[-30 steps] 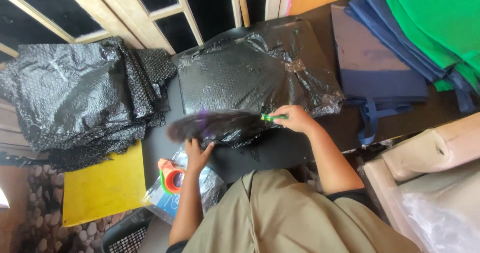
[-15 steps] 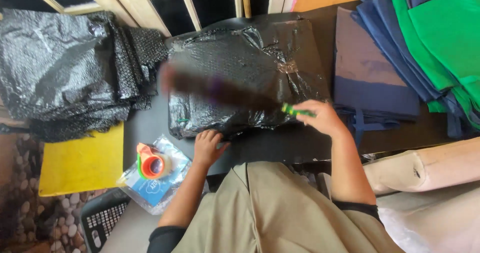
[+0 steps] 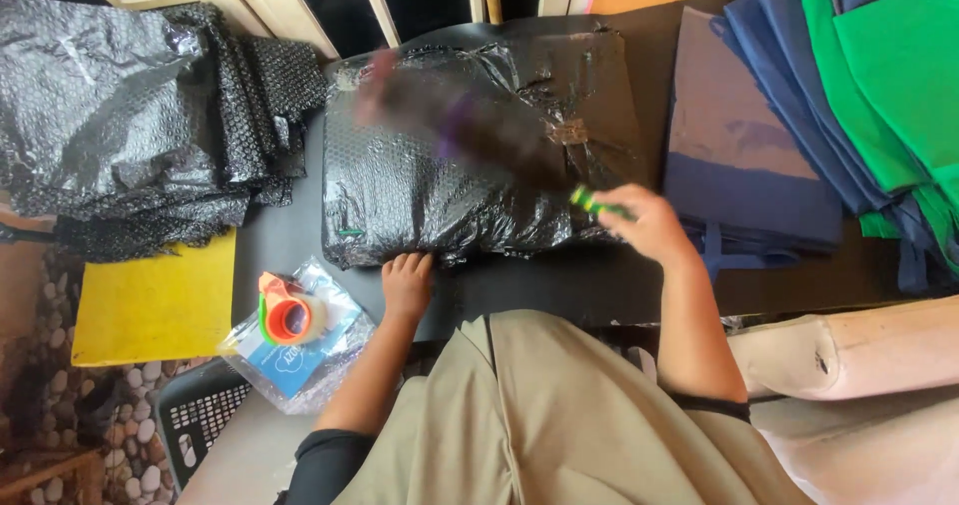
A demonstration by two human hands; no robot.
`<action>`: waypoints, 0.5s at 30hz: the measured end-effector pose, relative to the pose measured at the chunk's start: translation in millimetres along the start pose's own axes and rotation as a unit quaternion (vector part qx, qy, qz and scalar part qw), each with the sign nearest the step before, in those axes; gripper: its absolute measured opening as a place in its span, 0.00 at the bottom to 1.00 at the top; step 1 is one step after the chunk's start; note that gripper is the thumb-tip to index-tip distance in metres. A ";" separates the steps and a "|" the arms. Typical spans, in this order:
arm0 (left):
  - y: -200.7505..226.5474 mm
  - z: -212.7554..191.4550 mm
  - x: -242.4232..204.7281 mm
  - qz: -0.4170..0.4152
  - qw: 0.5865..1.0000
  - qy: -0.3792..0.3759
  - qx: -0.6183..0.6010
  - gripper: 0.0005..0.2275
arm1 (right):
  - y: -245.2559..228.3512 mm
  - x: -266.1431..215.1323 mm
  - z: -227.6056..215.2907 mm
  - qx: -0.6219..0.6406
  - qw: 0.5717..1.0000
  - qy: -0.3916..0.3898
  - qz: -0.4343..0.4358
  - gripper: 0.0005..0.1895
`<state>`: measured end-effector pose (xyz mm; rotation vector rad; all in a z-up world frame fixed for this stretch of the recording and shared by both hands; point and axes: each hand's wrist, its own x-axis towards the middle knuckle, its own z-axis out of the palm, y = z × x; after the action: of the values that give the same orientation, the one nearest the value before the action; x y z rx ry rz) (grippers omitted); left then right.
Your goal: Wrapping a flat object in black bubble wrap, sealing it with tape, and cleaning it with a duster.
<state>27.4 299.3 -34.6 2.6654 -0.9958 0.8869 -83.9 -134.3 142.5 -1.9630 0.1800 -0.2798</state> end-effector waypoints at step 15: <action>21.0 -0.6 4.6 -0.075 0.985 0.155 -0.001 0.07 | -4.1 8.9 17.4 0.017 0.995 -0.008 0.097 0.22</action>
<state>16.4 280.9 -32.6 2.4558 -0.7147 1.2152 -70.4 -119.5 140.6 -1.8968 0.3523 -0.1394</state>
